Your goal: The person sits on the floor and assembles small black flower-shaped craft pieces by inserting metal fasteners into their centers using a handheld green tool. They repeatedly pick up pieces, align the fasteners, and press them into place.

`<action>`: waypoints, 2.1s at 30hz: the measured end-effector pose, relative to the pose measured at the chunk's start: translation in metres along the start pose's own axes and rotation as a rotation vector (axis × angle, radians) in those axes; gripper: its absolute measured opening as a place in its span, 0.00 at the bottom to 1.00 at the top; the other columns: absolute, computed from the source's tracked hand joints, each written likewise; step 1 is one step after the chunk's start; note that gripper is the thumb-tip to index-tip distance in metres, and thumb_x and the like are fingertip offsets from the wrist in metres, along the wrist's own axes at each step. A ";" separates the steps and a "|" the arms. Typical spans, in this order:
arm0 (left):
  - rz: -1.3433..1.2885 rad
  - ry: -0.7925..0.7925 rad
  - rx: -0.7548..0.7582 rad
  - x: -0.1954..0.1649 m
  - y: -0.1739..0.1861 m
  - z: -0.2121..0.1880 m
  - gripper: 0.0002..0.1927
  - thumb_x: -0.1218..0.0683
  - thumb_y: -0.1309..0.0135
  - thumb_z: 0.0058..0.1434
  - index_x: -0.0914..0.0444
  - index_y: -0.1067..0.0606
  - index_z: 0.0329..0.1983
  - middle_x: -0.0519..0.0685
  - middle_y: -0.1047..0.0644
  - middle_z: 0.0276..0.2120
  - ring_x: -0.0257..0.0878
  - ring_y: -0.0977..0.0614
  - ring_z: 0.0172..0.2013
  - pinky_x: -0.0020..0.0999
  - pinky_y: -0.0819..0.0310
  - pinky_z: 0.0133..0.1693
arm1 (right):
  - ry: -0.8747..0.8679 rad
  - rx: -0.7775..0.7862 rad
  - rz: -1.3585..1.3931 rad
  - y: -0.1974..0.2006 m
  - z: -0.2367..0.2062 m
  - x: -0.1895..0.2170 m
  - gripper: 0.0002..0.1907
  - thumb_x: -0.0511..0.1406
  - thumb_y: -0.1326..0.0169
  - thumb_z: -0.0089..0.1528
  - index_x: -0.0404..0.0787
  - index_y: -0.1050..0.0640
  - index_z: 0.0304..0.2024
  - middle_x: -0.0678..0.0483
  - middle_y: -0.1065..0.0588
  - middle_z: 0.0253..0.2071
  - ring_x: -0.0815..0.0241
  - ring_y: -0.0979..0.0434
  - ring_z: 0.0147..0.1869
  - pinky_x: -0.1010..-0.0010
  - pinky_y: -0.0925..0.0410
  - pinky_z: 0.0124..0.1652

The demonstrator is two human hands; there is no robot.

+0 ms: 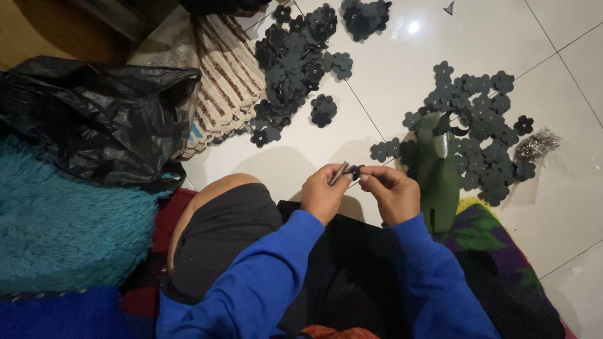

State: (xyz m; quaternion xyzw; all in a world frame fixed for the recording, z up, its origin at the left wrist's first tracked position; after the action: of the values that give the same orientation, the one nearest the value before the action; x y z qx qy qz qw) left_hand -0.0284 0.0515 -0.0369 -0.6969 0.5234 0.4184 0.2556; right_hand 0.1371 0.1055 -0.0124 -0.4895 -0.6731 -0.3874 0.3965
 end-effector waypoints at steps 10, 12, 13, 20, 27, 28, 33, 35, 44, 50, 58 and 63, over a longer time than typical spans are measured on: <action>-0.132 -0.019 0.110 0.011 -0.015 0.004 0.14 0.53 0.42 0.64 0.66 0.20 0.48 0.46 0.17 0.36 0.30 0.19 0.36 0.27 0.25 0.39 | 0.086 0.003 -0.038 -0.005 -0.003 0.008 0.08 0.28 0.39 0.61 0.31 0.17 0.43 0.50 0.17 0.41 0.66 0.18 0.44 0.77 0.25 0.46; -0.180 -0.024 0.119 0.017 -0.017 0.006 0.14 0.53 0.42 0.64 0.67 0.20 0.49 0.46 0.17 0.38 0.29 0.18 0.38 0.26 0.25 0.41 | 0.081 0.001 -0.046 -0.005 -0.002 0.007 0.08 0.28 0.39 0.61 0.31 0.17 0.42 0.50 0.17 0.40 0.66 0.18 0.44 0.77 0.25 0.46; -0.218 -0.045 0.119 0.017 -0.018 0.008 0.14 0.53 0.43 0.64 0.67 0.21 0.49 0.46 0.17 0.38 0.29 0.18 0.38 0.26 0.24 0.42 | 0.078 -0.001 -0.050 -0.005 -0.002 0.006 0.08 0.28 0.39 0.61 0.31 0.17 0.42 0.50 0.17 0.40 0.66 0.18 0.43 0.77 0.25 0.46; -0.192 -0.029 0.128 0.022 -0.020 0.010 0.14 0.53 0.43 0.66 0.67 0.21 0.49 0.47 0.17 0.38 0.31 0.19 0.38 0.27 0.25 0.41 | 0.013 -0.003 0.015 0.000 0.003 -0.011 0.08 0.27 0.38 0.60 0.31 0.18 0.42 0.50 0.18 0.39 0.65 0.19 0.42 0.76 0.27 0.43; -0.141 -0.084 0.154 0.001 -0.018 0.001 0.15 0.53 0.45 0.65 0.65 0.22 0.51 0.45 0.16 0.38 0.30 0.17 0.40 0.26 0.24 0.44 | 0.050 -0.006 0.091 0.006 0.009 -0.023 0.15 0.25 0.38 0.58 0.32 0.24 0.47 0.54 0.22 0.43 0.65 0.21 0.44 0.75 0.26 0.45; -0.090 -0.111 0.144 -0.004 -0.016 0.000 0.15 0.52 0.45 0.65 0.64 0.22 0.51 0.45 0.16 0.38 0.30 0.17 0.40 0.26 0.24 0.44 | 0.063 -0.017 0.080 0.008 0.009 -0.024 0.16 0.24 0.39 0.58 0.33 0.24 0.48 0.55 0.24 0.44 0.66 0.21 0.44 0.75 0.27 0.44; 0.050 -0.002 0.177 -0.002 -0.017 -0.004 0.15 0.51 0.45 0.64 0.61 0.20 0.51 0.46 0.17 0.35 0.34 0.19 0.34 0.31 0.24 0.38 | 0.024 0.023 0.171 0.005 0.010 -0.031 0.13 0.24 0.40 0.60 0.30 0.24 0.46 0.52 0.22 0.41 0.65 0.20 0.43 0.73 0.25 0.45; 0.024 -0.082 0.147 -0.008 -0.014 -0.003 0.14 0.51 0.46 0.65 0.62 0.21 0.50 0.46 0.16 0.36 0.34 0.18 0.35 0.31 0.24 0.40 | 0.002 0.038 0.165 0.004 0.011 -0.032 0.13 0.25 0.41 0.60 0.31 0.24 0.48 0.51 0.21 0.41 0.64 0.20 0.42 0.73 0.25 0.44; 0.107 -0.098 0.055 0.002 -0.008 0.004 0.16 0.49 0.41 0.60 0.62 0.21 0.48 0.48 0.16 0.35 0.36 0.16 0.36 0.32 0.23 0.40 | -0.074 0.082 0.198 0.002 0.012 -0.035 0.18 0.28 0.45 0.64 0.32 0.25 0.56 0.50 0.22 0.42 0.64 0.21 0.40 0.74 0.26 0.41; 0.202 -0.213 -0.029 -0.006 -0.003 0.016 0.14 0.50 0.42 0.60 0.61 0.21 0.47 0.51 0.16 0.37 0.45 0.14 0.38 0.36 0.23 0.41 | 0.038 -0.082 -0.198 0.029 0.015 -0.010 0.14 0.32 0.41 0.63 0.36 0.21 0.52 0.52 0.20 0.38 0.64 0.20 0.39 0.72 0.27 0.39; 0.488 -0.435 -0.201 -0.040 0.001 0.050 0.11 0.54 0.45 0.63 0.57 0.24 0.48 0.51 0.20 0.45 0.55 0.18 0.42 0.48 0.25 0.42 | 0.067 0.009 -0.957 0.036 0.010 -0.019 0.12 0.40 0.35 0.55 0.44 0.17 0.40 0.49 0.18 0.38 0.48 0.18 0.42 0.59 0.27 0.41; 0.537 -0.638 -0.285 -0.057 -0.006 0.062 0.11 0.56 0.42 0.61 0.53 0.24 0.47 0.46 0.21 0.50 0.54 0.18 0.40 0.47 0.24 0.42 | 0.049 0.053 -1.162 0.022 0.010 -0.040 0.12 0.42 0.36 0.55 0.43 0.19 0.36 0.46 0.19 0.37 0.43 0.19 0.44 0.55 0.28 0.43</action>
State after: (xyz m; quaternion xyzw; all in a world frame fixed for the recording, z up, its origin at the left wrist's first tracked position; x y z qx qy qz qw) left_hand -0.0480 0.1326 -0.0208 -0.4005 0.5180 0.7320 0.1881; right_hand 0.1648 0.1055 -0.0495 -0.0206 -0.8314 -0.5356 0.1464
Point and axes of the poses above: each hand's wrist, its own z-axis towards the middle knuckle, its own y-axis out of the back of the hand, x = y × z, the point moved 8 cm from there along z, towards the middle knuckle
